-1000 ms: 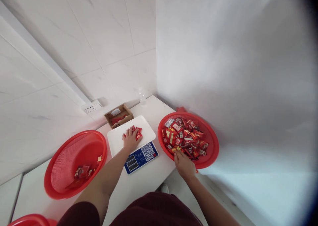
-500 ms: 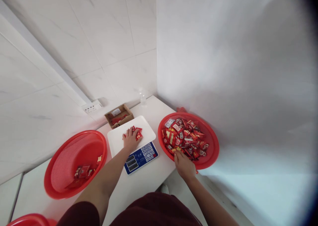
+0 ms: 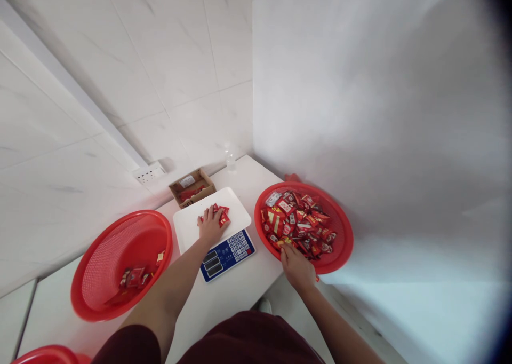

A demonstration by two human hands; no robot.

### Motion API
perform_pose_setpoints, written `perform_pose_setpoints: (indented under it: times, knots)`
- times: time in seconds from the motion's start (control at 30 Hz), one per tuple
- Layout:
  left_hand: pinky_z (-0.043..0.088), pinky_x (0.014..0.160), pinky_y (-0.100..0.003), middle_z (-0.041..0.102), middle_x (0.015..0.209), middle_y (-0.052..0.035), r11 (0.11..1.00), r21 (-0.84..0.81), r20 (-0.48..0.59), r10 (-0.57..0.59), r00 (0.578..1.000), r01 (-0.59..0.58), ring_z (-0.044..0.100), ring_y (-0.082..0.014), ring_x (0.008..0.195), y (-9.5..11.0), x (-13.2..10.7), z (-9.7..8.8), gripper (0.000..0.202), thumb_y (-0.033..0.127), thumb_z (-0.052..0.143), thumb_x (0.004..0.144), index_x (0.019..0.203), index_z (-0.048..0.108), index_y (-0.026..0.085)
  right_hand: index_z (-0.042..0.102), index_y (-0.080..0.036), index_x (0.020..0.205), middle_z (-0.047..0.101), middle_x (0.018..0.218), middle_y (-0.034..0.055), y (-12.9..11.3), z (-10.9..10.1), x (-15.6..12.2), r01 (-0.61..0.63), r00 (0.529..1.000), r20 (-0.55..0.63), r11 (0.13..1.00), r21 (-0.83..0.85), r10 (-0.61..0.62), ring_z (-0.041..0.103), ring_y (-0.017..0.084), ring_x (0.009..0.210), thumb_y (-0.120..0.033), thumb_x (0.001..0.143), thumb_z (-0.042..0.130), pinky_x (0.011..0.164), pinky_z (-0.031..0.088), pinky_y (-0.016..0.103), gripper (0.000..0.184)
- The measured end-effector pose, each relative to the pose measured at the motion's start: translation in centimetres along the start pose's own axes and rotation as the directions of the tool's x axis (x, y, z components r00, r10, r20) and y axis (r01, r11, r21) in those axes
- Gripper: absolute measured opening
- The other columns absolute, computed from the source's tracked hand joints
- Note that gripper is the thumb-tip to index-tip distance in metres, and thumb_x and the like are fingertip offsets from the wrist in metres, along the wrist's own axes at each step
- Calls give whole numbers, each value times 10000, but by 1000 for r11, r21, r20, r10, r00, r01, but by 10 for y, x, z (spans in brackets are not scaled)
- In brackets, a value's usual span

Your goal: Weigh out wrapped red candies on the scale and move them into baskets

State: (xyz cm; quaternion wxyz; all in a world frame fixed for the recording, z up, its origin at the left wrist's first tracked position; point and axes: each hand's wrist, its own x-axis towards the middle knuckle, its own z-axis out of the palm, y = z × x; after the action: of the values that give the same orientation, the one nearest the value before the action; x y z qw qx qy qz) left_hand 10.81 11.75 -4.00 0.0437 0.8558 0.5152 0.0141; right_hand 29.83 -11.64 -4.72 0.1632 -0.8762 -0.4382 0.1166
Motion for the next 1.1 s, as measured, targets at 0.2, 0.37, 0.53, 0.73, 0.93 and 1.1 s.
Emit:
perform_pose_setpoints:
  times: [0.2, 0.37, 0.53, 0.73, 0.93, 1.1]
  knots:
    - [175, 1078, -563, 238, 1538, -78, 1000, 5, -5, 5, 1000, -5, 202, -315, 1385, -1, 0, 1, 586, 583, 397, 867, 1394, 404, 324, 622, -289, 1172, 633, 1250, 9, 0, 0, 0, 13, 1000, -5, 1000, -2, -13, 615, 145, 1066, -309, 916, 340, 792, 520, 241, 381]
    - [187, 1070, -570, 246, 1534, -86, 1000, 10, -17, 15, 1000, -15, 210, -314, 1383, -1, 0, 2, 581, 579, 393, 870, 1389, 411, 318, 615, -261, 1180, 620, 1269, 18, -1, -2, 0, -3, 999, 32, 1000, -1, 3, 607, 158, 1090, -300, 919, 323, 817, 522, 266, 393]
    - [192, 1068, -574, 245, 1534, -90, 1000, 17, -19, 17, 1000, -17, 213, -314, 1382, -2, 0, 3, 585, 577, 387, 873, 1396, 402, 315, 616, -271, 1177, 625, 1261, 24, -2, -3, 0, -1, 1000, 20, 1000, 4, 0, 616, 157, 1066, -298, 916, 331, 807, 526, 272, 387]
    - [185, 1074, -564, 249, 1533, -82, 1000, 11, -19, 10, 1000, -10, 212, -315, 1382, -1, 0, 2, 585, 580, 394, 868, 1390, 410, 318, 614, -288, 1181, 619, 1268, 14, 0, -1, 0, -1, 1000, 26, 1000, 0, 1, 607, 157, 1082, -309, 918, 320, 817, 522, 275, 395]
    - [171, 1080, -558, 242, 1537, -70, 1000, 12, 3, -6, 1000, 6, 202, -312, 1386, -1, 1, 2, 585, 580, 395, 867, 1398, 392, 333, 618, -297, 1178, 637, 1238, 19, 1, 1, 0, 23, 1000, -8, 1000, -6, -23, 620, 146, 1047, -300, 916, 339, 801, 525, 260, 383]
    - [179, 1073, -564, 234, 1540, -81, 1000, 11, -2, 4, 1000, -4, 200, -307, 1390, -1, 1, 2, 590, 587, 382, 870, 1399, 392, 326, 612, -298, 1182, 629, 1254, 9, 1, -1, 0, 13, 1000, 8, 1000, -8, -13, 618, 144, 1061, -298, 919, 333, 801, 523, 252, 383]
